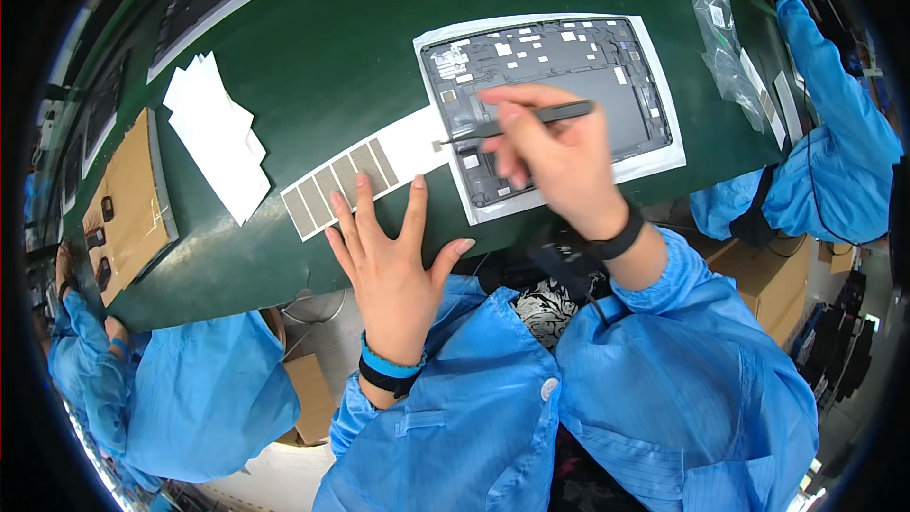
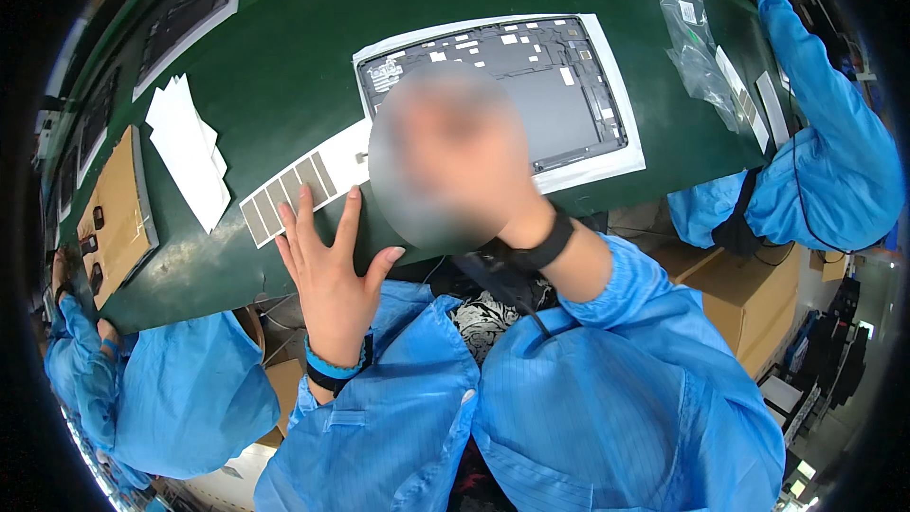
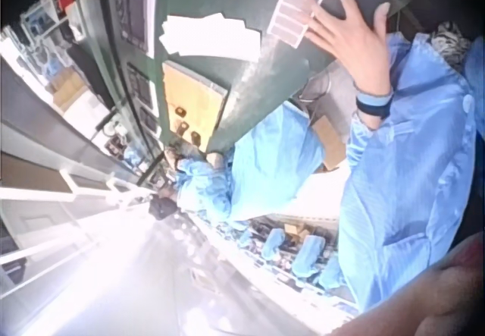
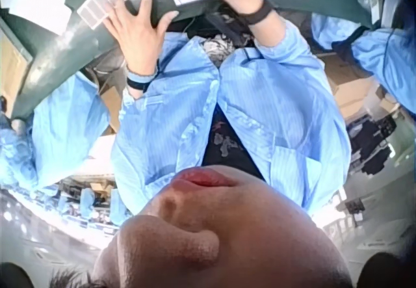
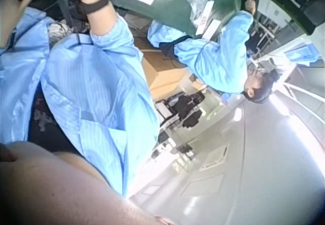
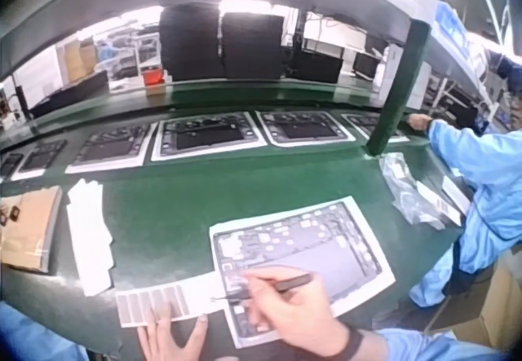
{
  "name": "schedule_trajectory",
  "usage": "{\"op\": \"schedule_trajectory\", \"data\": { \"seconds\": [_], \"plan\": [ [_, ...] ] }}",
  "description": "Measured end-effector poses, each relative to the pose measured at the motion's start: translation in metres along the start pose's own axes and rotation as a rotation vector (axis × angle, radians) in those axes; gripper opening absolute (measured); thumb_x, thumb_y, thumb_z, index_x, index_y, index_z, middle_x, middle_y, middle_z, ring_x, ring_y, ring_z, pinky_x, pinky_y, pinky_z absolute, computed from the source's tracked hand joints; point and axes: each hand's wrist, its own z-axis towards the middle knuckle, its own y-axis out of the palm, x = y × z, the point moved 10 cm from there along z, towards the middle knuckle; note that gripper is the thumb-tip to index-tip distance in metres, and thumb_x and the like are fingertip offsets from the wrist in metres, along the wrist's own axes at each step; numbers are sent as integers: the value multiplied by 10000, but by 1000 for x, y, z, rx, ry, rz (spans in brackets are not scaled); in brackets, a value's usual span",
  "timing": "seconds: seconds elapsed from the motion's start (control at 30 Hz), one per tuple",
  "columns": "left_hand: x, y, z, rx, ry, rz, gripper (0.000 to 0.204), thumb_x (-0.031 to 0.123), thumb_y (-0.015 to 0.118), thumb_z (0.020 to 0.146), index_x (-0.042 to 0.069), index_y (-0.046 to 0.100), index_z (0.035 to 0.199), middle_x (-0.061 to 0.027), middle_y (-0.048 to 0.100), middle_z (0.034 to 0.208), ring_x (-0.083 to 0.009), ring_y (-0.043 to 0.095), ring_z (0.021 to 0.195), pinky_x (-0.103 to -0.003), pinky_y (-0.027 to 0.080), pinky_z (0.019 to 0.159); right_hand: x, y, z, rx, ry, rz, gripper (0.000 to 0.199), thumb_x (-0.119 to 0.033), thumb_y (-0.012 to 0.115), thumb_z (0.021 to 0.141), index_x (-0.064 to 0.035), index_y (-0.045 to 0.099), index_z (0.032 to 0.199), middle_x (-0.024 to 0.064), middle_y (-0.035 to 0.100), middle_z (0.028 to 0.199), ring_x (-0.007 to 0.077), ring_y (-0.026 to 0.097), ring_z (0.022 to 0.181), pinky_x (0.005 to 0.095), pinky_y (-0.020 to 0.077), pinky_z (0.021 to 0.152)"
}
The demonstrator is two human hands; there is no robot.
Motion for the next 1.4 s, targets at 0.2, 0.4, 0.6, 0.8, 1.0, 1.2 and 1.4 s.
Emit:
{"op": "schedule_trajectory", "data": {
  "seconds": [0.2, 0.4, 0.6, 0.8, 1.0, 1.2, 1.4],
  "plan": [
    [27, -7, 3, 58, 75, -142, 572, 237, 704, 852, 125, 538, 1389, -147, 375, 1518, -387, 264, 1449, -611, 127, 1160, 27, -38, -15, 17, 90, -89, 216, -73, 574, 949, 59, 662, 1096, 78, 661, 748, 87, 613, 595, 214, 494, 520],
    [42, 3, 8, 39, 145, -151, 480, 219, 696, 863, 74, 596, 1309, -134, 451, 1459, -355, 359, 1397, -604, 150, 1154, 25, -25, -16, -57, 66, -75, 194, -59, 563, 965, 65, 662, 1079, 45, 646, 729, 83, 621, 633, 243, 553, 692],
    [42, 4, 12, 75, 161, -166, 490, 210, 704, 850, 73, 595, 1307, -141, 475, 1430, -355, 387, 1373, -580, 228, 1133, 26, -26, -11, -91, 79, -83, 182, -68, 570, 967, 63, 662, 1054, 50, 655, 766, 79, 624, 650, 225, 532, 651],
    [67, 5, 21, 88, 134, -91, 606, 269, 749, 810, 28, 550, 1328, -214, 460, 1392, -424, 407, 1321, -549, 311, 1090, 23, -25, -9, -81, 64, -73, 186, -81, 592, 944, 78, 656, 1018, 80, 660, 781, 98, 632, 650, 239, 525, 585],
    [66, 3, 15, 124, 111, 33, 708, 437, 712, 826, 38, 508, 1375, -233, 384, 1470, -456, 309, 1382, -621, 244, 1097, 15, -38, -9, 28, 5, -31, 177, -112, 569, 969, 40, 660, 964, 80, 668, 775, 77, 587, 600, 207, 471, 541],
    [4, -7, 4, 103, -65, 30, 685, 470, 691, 841, 218, 493, 1446, -239, 280, 1547, -486, 217, 1430, -637, 200, 1117, 5, 26, 13, -142, -25, -85, 196, -171, 607, 959, 12, 657, 913, 4, 611, 633, 53, 568, 577, 234, 423, 493],
    [1, -2, 2, 99, -66, 53, 693, 500, 703, 828, 235, 504, 1437, -242, 292, 1540, -483, 233, 1426, -639, 223, 1110, 18, 58, 43, -205, -42, -402, 175, -135, 603, 940, 33, 649, 917, 62, 649, 709, 93, 622, 618, 254, 492, 556]
  ]
}}
